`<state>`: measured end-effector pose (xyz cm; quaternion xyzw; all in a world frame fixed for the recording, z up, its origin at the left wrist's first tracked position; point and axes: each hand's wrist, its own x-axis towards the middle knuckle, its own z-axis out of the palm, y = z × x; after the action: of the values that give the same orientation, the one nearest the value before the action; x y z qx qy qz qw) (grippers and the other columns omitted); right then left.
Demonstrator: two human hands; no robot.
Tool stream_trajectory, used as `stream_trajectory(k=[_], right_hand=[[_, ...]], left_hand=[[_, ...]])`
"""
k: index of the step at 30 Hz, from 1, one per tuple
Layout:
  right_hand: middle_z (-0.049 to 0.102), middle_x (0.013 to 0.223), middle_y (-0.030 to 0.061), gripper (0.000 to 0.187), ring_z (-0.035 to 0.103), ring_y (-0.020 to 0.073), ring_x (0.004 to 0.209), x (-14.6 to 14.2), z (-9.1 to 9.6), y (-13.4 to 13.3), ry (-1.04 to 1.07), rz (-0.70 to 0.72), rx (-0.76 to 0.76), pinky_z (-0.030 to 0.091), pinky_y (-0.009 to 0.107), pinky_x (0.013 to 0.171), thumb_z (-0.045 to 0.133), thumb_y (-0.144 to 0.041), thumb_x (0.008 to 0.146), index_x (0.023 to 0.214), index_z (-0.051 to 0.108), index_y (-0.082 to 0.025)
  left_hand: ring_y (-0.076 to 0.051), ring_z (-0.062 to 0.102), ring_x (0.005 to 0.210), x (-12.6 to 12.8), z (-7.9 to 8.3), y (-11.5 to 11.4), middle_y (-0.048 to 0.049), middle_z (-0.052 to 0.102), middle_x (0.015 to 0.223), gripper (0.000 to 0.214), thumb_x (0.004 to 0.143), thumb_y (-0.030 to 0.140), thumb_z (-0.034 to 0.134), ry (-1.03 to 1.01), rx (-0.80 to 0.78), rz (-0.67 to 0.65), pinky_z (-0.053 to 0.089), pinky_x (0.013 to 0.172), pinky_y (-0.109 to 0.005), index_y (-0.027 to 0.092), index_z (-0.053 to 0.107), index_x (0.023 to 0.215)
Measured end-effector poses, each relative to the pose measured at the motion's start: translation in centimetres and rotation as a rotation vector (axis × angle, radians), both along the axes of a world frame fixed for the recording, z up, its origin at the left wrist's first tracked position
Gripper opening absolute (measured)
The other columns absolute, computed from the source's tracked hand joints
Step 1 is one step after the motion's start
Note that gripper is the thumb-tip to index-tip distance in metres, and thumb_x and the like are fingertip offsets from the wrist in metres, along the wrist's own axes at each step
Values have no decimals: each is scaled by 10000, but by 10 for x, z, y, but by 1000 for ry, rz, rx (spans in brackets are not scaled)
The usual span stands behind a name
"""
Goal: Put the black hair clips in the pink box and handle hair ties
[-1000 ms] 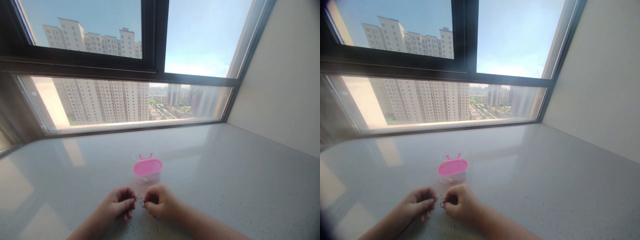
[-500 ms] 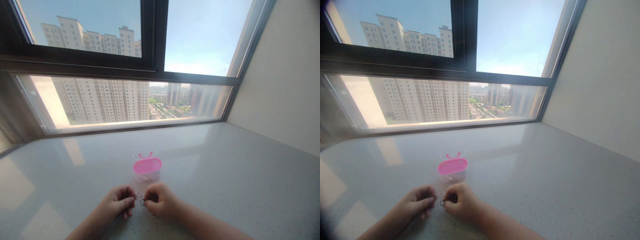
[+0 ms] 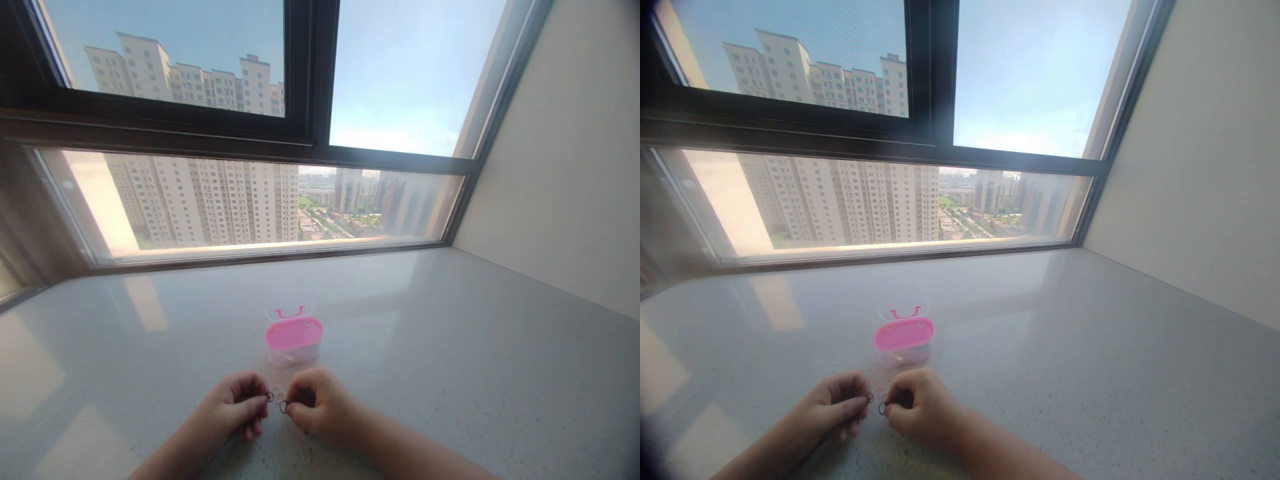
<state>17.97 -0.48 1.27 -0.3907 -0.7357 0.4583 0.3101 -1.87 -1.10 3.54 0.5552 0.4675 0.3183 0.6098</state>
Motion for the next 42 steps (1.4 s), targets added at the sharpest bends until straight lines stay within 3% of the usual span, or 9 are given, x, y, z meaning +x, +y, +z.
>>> stream_trajectory(k=[42], right_hand=[[475,531,-44,91,381,55,481,0,-4,2,-20,5,15,257,165,443,565,-133,690,712,653,-118]], left_hand=[[-104,565,469,-2,-4,0,20,615,594,291,664,391,718,-1,11,-9,391,427,-184,136,587,716]])
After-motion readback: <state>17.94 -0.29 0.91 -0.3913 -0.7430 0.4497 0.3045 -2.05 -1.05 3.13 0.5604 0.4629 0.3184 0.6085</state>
